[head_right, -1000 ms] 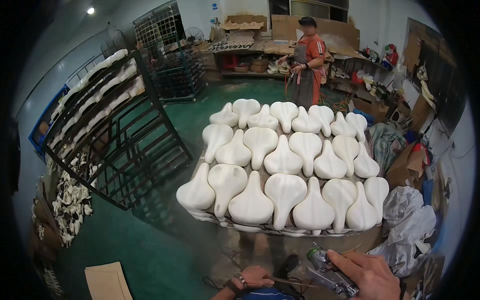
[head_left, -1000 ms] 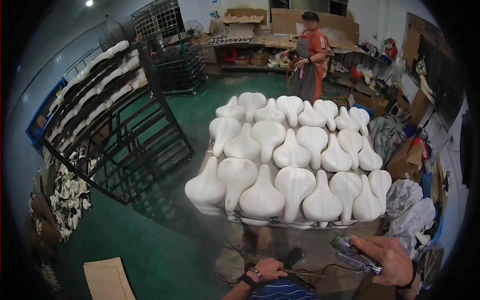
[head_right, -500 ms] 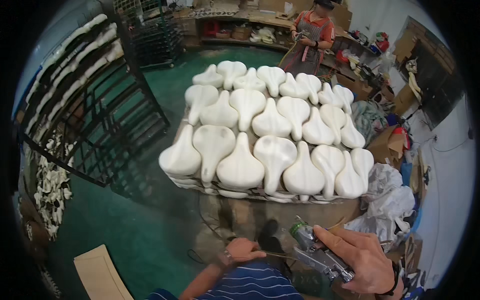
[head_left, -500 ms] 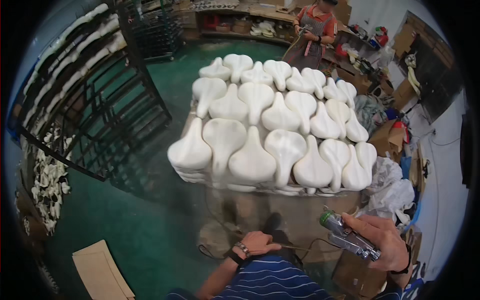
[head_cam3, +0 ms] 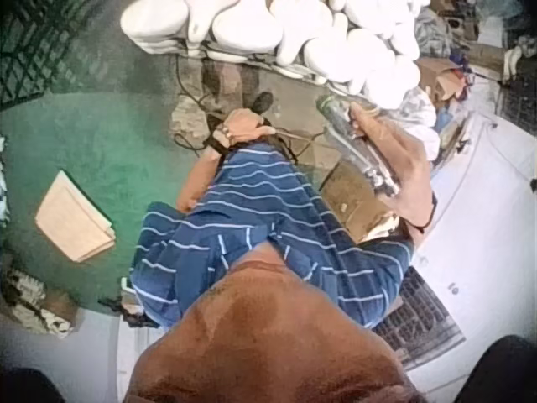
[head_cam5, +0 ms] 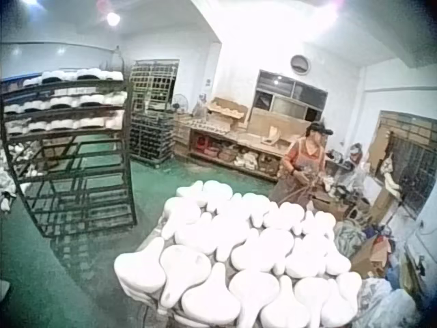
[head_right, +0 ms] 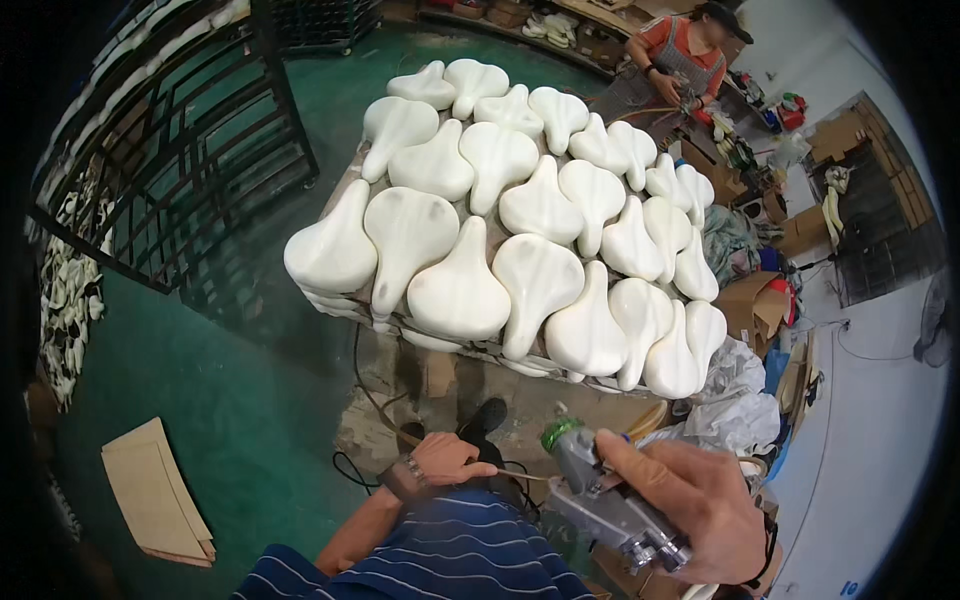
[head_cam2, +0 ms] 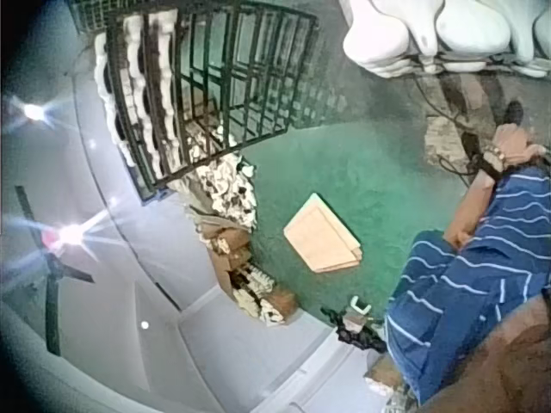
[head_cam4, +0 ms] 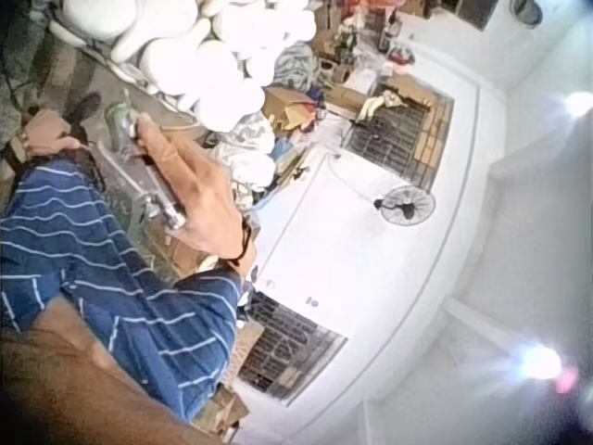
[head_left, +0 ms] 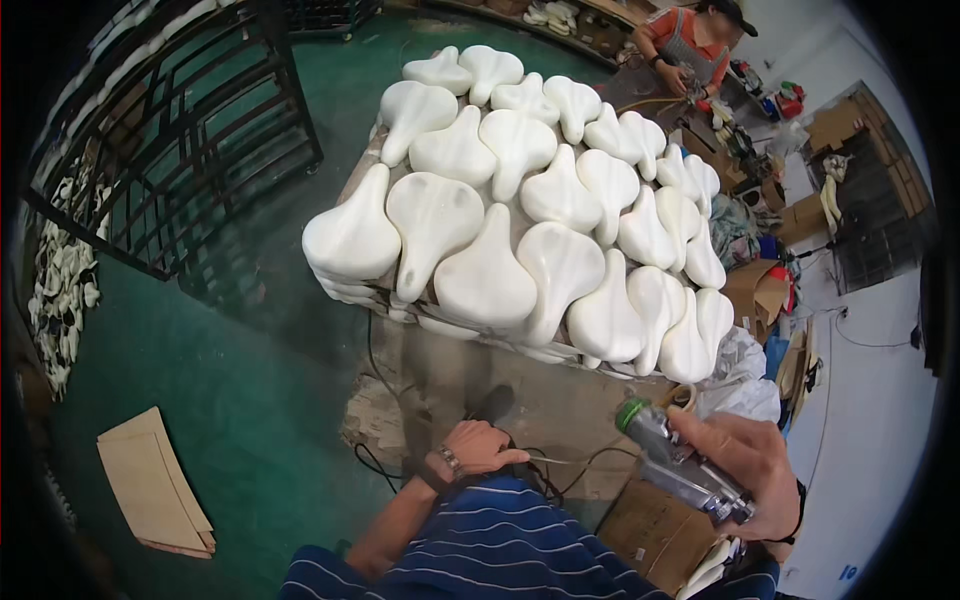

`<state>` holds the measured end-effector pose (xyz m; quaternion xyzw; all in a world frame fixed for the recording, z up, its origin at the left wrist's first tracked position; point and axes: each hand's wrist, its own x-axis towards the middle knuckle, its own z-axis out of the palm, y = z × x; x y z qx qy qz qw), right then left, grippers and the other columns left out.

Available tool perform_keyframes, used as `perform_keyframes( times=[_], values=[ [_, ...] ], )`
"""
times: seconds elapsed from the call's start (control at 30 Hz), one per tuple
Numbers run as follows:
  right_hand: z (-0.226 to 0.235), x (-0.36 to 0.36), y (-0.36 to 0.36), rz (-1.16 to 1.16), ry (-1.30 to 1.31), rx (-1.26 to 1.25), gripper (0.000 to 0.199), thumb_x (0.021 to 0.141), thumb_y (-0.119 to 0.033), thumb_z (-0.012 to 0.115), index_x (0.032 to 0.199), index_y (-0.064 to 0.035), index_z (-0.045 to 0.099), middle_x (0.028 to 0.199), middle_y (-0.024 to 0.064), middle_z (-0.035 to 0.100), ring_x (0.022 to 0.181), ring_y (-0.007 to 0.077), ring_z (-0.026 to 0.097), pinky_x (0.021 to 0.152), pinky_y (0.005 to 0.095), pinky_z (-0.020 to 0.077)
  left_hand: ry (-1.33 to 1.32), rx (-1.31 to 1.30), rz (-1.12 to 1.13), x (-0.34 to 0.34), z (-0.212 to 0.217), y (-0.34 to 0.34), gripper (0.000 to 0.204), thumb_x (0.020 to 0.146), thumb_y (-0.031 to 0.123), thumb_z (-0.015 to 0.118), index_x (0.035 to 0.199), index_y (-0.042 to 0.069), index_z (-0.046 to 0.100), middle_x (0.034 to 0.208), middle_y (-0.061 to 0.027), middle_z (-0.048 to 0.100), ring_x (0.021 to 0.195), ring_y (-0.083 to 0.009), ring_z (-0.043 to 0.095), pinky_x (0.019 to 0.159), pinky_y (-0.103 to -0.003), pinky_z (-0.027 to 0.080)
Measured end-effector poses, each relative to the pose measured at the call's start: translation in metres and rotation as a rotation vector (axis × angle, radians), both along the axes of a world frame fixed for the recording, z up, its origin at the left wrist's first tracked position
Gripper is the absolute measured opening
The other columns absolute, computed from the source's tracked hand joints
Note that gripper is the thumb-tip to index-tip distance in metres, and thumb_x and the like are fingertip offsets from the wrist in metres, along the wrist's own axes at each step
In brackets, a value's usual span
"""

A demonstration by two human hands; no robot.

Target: Applying glue to bicycle seat foam components using a spray gun and organizing them on drying racks.

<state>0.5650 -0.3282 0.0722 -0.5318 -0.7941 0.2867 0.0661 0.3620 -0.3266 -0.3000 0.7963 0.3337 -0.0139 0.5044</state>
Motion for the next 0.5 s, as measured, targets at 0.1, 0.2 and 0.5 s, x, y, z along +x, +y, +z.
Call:
perform_keyframes(
  times=[0.1,0.2,0.5],
  values=[
    [-0.002,-0.001,0.002,-0.065,0.085,0.062,0.069,0.074,-0.013,0.078,0.137,0.0047,0.057,0.084,0.0155,0.067,0.07,0.0273,0.068,0.063,0.036,0.0512,-0.039,0.028,0.042,0.0,-0.006,-0.002,0.072,0.09,0.071,0.05,0.074,0.005,0.073,0.06,-0.0171,0.063,0.067,-0.0382,0.066,0.068,-0.048,0.052],
    [0.002,-0.008,0.001,-0.169,0.052,0.122,0.066,0.073,-0.016,0.079,0.133,0.0044,0.061,0.08,0.0143,0.065,0.065,0.0234,0.065,0.059,0.0339,0.0471,-0.024,0.05,0.023,0.0,-0.006,0.001,0.071,0.091,0.07,0.051,0.078,0.005,0.074,0.061,-0.0167,0.064,0.068,-0.0375,0.066,0.068,-0.048,0.051],
    [0.009,0.0,-0.021,-0.282,-0.002,0.177,0.065,0.072,-0.017,0.076,0.133,0.0021,0.062,0.078,0.0151,0.065,0.063,0.022,0.066,0.057,0.0326,0.0473,-0.016,0.077,0.005,-0.003,0.0,-0.001,0.069,0.09,0.068,0.051,0.08,0.004,0.074,0.063,-0.0164,0.064,0.068,-0.0365,0.066,0.069,-0.047,0.051]
  ],
)
